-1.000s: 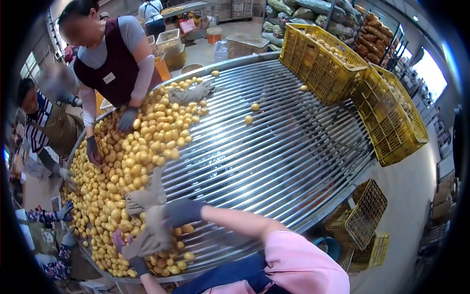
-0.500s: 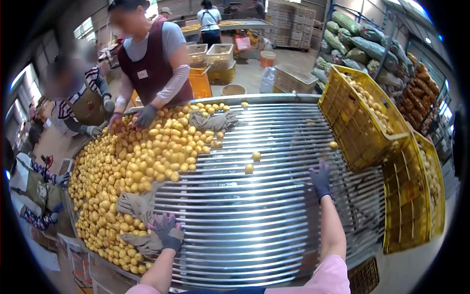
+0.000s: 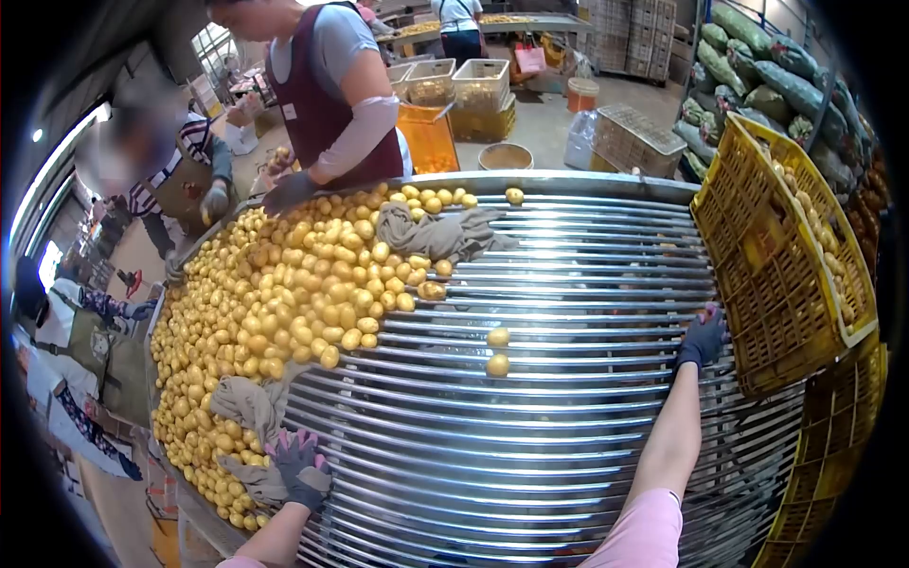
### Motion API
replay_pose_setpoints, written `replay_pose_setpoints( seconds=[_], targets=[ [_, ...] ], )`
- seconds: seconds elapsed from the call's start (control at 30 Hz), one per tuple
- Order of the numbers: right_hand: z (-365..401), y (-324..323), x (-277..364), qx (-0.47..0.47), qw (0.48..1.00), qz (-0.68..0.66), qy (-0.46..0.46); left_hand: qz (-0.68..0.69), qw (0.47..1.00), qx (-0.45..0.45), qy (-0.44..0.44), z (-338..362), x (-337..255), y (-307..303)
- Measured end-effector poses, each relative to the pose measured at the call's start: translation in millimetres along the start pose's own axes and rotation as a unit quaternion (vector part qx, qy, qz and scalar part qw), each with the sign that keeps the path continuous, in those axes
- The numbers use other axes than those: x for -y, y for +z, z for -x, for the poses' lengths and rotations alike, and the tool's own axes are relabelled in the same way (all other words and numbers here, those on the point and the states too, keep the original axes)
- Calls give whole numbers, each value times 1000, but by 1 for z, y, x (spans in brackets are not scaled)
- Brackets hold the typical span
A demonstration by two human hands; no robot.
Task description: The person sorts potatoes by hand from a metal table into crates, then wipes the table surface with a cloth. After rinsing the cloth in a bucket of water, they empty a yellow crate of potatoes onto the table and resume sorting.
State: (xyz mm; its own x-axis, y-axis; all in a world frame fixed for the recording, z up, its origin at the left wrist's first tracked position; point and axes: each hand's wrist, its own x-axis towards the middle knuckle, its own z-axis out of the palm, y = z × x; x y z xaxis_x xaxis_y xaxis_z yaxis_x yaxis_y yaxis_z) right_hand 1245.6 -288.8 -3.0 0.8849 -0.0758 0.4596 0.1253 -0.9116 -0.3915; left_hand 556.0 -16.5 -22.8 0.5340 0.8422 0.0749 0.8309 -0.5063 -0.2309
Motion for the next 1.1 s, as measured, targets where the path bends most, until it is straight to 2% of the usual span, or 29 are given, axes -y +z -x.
replay_pose_setpoints(
  seconds=[0.03,0.07,0.17,0.2,0.23,0.27,0.3,0.33,0.37,0.4,0.43,0.5,0.57,0.6,0.63,0.67,0.73,0.77,0.8,0.83,0.87,0.9,0.93,0.97,1.03,1.07,1.1],
  targets=[
    [2,-4,9,-5,999,-42,-28,-13,1000,-8,3,0,0,-3],
    [0,21,3,4,996,-70,-63,14,1000,-5,-1,-1,-1,-10],
    [53,12,67,81,967,-191,-148,53,998,-21,-3,-2,-6,-19],
    [84,10,95,101,930,-309,-174,60,998,-16,-10,-2,-6,-18],
    [114,24,121,89,936,-263,-216,66,998,-14,-16,-2,-4,-15],
    [151,9,156,108,934,-231,-250,50,998,-20,-11,-2,-4,-12],
    [193,19,179,200,889,-315,-267,54,998,-17,-16,-2,-4,-10],
    [237,40,205,345,790,-466,-201,59,998,-11,-15,-3,-3,-7],
    [283,5,246,330,799,-465,-192,63,998,-6,-21,-3,-2,-6],
    [333,3,272,138,811,-431,-371,62,997,27,-25,-4,-3,-13],
    [374,-21,290,269,773,-392,-420,69,996,34,-32,-4,-3,-8],
    [453,-79,297,447,701,-487,-268,67,996,42,-35,-4,-4,-4],
    [460,-131,274,360,747,-412,-377,98,993,55,-34,-5,-2,-7],
    [445,-136,248,397,725,-452,-337,99,993,63,-32,-6,-2,-11],
    [414,-137,209,430,702,-487,-293,105,994,6,-10,-2,2,-2],
    [377,-122,164,429,764,-403,-264,111,994,11,7,8,12,-1],
    [270,-185,74,290,885,-154,-330,189,979,-70,25,11,28,2],
    [226,-180,-3,126,924,7,-360,243,962,-107,59,1,18,3],
    [181,-249,-35,113,918,155,-348,260,952,-133,93,1,18,-12],
    [142,-307,-60,81,920,253,-289,223,951,-179,120,0,24,9],
    [109,-349,-97,-49,912,308,-267,182,956,-179,143,-2,31,19],
    [82,-396,-112,-110,839,498,-189,144,983,-4,118,0,34,-9],
    [59,-441,-131,-155,850,484,-140,96,990,53,93,3,38,4],
    [40,-482,-153,-139,872,452,-127,47,985,143,79,2,32,-24],
    [21,-531,-212,-215,898,367,-116,37,989,120,73,3,26,-20],
    [30,-548,-237,-186,908,365,-87,33,991,108,71,13,18,-47],
    [29,-558,-250,-92,934,342,58,53,984,159,64,15,12,-77]
  ],
)
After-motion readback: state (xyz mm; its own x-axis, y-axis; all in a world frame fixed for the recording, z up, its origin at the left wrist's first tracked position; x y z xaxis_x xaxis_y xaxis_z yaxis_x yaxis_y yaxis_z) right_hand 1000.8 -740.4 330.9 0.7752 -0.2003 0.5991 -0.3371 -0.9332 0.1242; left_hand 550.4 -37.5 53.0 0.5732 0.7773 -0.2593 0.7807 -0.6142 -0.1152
